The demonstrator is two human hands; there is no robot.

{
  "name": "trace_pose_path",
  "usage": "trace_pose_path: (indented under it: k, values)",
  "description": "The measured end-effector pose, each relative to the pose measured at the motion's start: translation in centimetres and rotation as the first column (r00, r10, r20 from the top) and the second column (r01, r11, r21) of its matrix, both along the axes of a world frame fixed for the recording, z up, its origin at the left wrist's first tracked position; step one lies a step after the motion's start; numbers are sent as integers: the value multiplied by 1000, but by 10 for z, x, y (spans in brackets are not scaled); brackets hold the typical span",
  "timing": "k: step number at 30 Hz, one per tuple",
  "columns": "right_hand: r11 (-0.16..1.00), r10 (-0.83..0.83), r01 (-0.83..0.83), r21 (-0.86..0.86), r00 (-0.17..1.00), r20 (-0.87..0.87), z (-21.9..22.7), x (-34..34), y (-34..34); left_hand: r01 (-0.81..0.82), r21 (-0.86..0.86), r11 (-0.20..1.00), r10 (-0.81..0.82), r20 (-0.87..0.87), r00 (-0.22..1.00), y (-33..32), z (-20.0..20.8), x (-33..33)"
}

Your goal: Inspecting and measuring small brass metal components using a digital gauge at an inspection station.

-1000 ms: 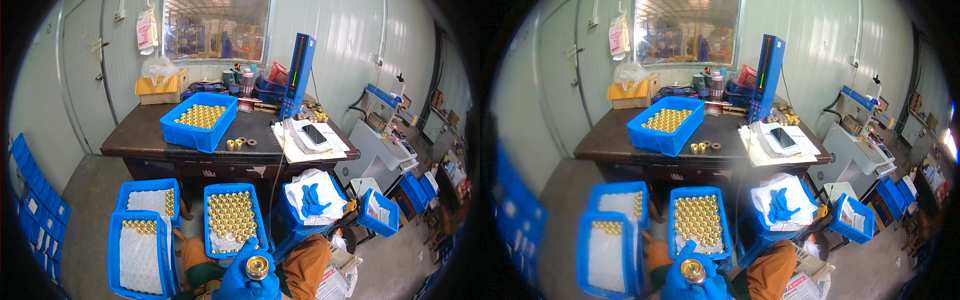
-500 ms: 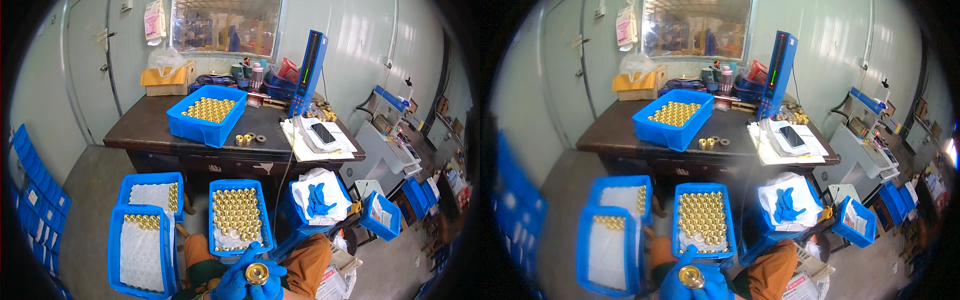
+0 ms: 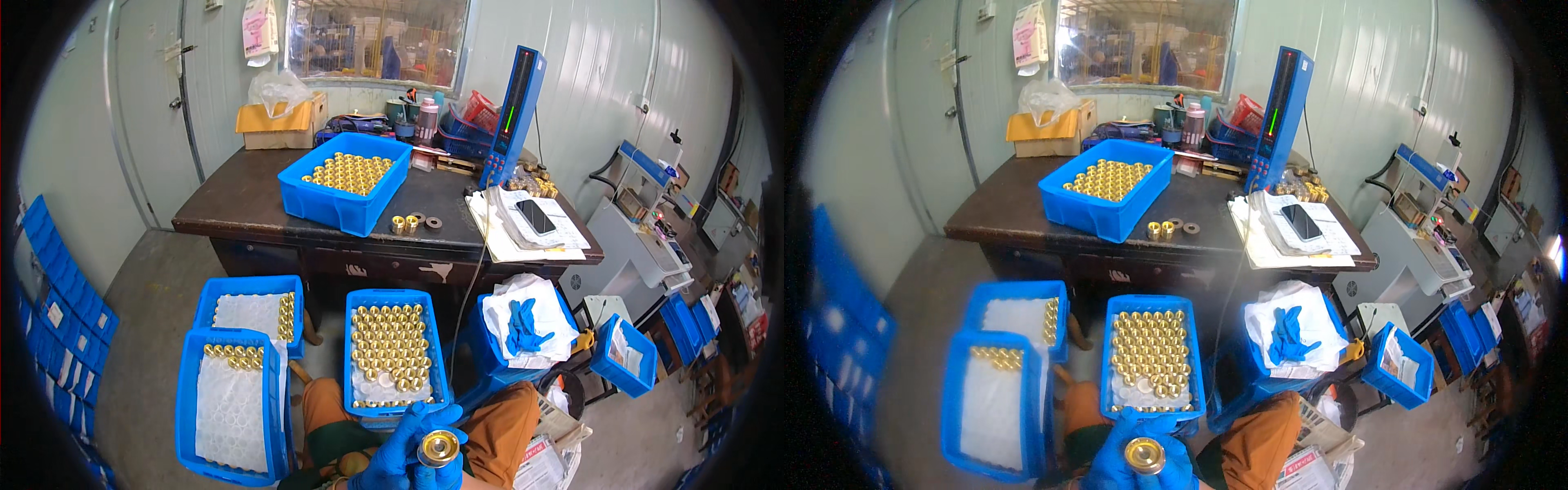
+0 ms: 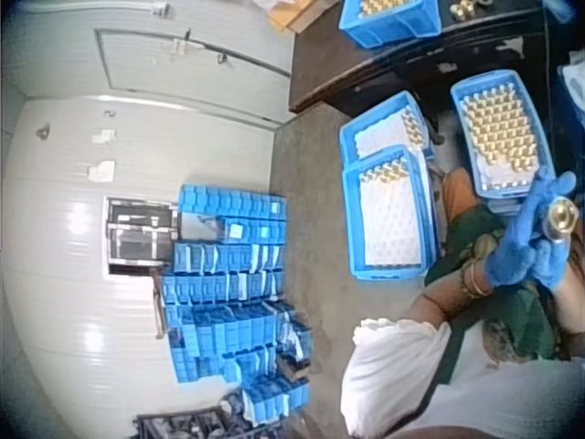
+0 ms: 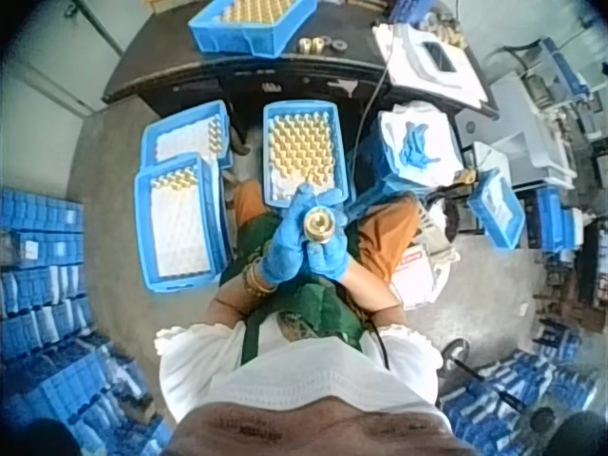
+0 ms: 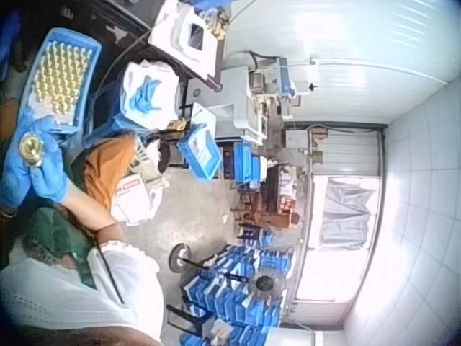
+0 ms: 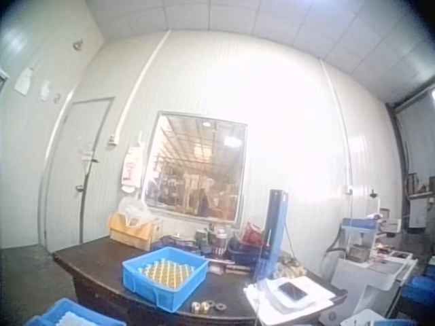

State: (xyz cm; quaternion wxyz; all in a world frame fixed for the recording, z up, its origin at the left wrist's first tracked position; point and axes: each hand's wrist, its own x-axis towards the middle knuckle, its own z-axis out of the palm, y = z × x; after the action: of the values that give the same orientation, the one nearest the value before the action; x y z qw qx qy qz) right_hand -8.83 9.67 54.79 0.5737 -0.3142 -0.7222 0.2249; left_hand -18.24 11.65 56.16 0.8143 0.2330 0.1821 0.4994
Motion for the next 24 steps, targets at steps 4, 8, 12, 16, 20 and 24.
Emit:
trace_pose_path:
  k: [4,8,12,16,20,24]
  values:
    - [995,-82,82,-48,997,14,4,-4,-5,-159,352,923,265,-280,923,0,34,-9]
    - [995,-94,95,-5,991,100,0,-5,9,-48,569,821,176,-172,969,-3,26,-34]
    - [989,-51,70,-127,988,147,-28,-18,14,-42,436,899,266,-466,844,9,9,-52]
    - [863,290,-141,-486,925,245,-55,-30,14,-307,453,837,541,-600,590,21,-7,-101]
    - [821,313,-96,-563,900,303,-70,-25,9,-390,674,628,753,-652,87,48,-46,-193]
    - [596,214,-58,-801,973,90,-78,-7,9,-150,797,584,649,-570,-503,74,-92,-300]
